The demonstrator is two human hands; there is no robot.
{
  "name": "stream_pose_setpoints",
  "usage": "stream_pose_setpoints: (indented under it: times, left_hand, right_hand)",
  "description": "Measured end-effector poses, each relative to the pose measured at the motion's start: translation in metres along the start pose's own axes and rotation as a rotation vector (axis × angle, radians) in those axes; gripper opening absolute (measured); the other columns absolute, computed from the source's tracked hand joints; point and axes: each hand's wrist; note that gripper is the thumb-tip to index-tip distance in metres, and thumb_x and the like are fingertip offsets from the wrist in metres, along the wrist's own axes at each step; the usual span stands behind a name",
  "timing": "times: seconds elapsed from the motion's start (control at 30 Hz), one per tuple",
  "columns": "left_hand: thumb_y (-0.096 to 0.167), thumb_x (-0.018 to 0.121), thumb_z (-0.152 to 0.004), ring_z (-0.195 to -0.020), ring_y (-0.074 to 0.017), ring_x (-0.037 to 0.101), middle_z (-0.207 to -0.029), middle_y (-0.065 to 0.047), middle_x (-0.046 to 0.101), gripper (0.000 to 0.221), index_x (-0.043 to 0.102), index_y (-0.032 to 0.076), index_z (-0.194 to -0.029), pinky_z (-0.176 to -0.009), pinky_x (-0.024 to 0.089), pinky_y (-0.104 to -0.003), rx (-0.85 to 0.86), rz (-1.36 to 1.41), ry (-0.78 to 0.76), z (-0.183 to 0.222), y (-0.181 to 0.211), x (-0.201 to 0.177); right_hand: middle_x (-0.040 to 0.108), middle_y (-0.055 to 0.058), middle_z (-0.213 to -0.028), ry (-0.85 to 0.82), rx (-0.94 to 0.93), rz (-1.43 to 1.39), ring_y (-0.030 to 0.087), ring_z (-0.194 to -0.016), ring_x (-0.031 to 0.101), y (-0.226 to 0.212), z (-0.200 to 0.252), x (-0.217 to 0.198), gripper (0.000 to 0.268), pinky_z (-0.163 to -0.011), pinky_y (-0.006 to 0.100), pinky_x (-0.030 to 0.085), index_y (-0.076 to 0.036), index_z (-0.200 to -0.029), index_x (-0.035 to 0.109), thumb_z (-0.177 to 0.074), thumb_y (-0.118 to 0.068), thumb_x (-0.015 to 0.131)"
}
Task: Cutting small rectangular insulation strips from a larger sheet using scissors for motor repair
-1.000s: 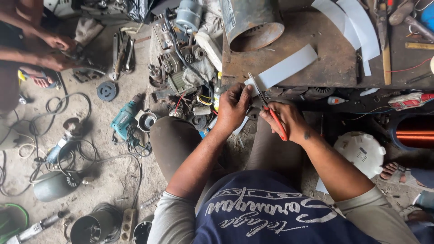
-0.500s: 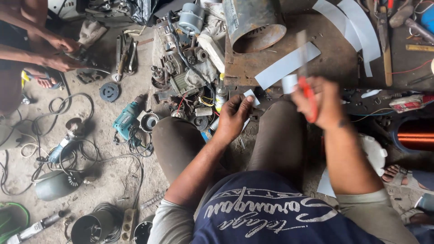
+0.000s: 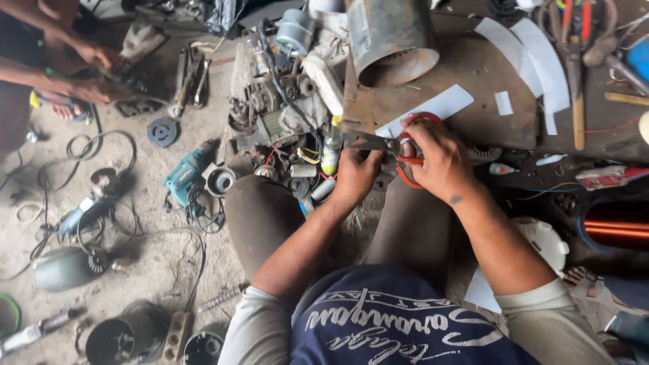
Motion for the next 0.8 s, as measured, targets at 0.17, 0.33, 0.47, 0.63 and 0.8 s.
stream_pose_setpoints:
  times: [0.17,0.33,0.47,0.63,0.8]
  left_hand:
    - [0.019,0.073,-0.096,-0.052,-0.0095,0.053,-0.054,-0.006,0.062,0.029,0.070,0.006,-0.070,-0.049,0.043,-0.025,-0.024,-0.029,0.003,0.011,0.002,-0.003]
    - [0.031,0.074,-0.097,-0.052,-0.0116,0.050,-0.048,-0.010,0.057,0.040,0.067,0.007,-0.066,-0.053,0.045,-0.031,0.020,-0.132,-0.025,0.012,0.000,-0.014]
    - [0.032,0.073,-0.097,-0.051,-0.0095,0.050,-0.049,-0.005,0.057,0.037,0.069,0.009,-0.068,-0.054,0.045,-0.026,-0.018,-0.078,-0.046,0.009,0.003,-0.020]
    - [0.030,0.071,-0.099,-0.047,-0.0097,0.050,-0.045,-0.004,0.052,0.038,0.067,0.009,-0.067,-0.052,0.043,-0.024,-0.050,-0.052,-0.098,0.013,0.008,-0.025]
    - [0.025,0.067,-0.102,-0.045,-0.0095,0.052,-0.052,-0.008,0.060,0.036,0.066,0.007,-0.070,-0.049,0.043,-0.023,-0.044,0.017,-0.134,0.017,0.006,-0.026]
  right_hand:
    - [0.071,0.012,-0.101,0.032,0.022,-0.012,0.035,-0.095,0.072,-0.017,0.004,-0.002,0.024,-0.083,0.044,0.060,-0.007,-0.113,0.071,-0.090,-0.011,0.079]
    - [0.071,0.019,-0.119,0.022,0.102,-0.319,0.040,-0.108,0.070,-0.017,0.007,-0.019,0.039,-0.090,0.044,0.057,0.000,-0.120,0.067,-0.088,-0.013,0.086]
    - [0.067,0.019,-0.117,0.006,0.147,-0.285,0.040,-0.106,0.068,-0.011,0.061,-0.023,0.058,-0.091,0.046,0.057,-0.003,-0.126,0.066,-0.079,-0.027,0.091]
    - [0.072,0.019,-0.075,-0.437,0.700,-0.838,0.028,-0.073,0.078,-0.027,0.125,-0.019,0.034,-0.065,0.036,0.059,0.003,-0.109,0.057,-0.077,-0.004,0.067]
    - [0.074,0.011,-0.065,-0.553,0.697,-0.724,0.019,-0.062,0.073,-0.017,0.133,-0.017,0.052,-0.056,0.034,0.056,-0.005,-0.095,0.068,-0.093,-0.056,0.059]
Point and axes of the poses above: each hand's wrist, its own z-axis away from the middle knuckle, its own x-axis out of the palm, y = z × x
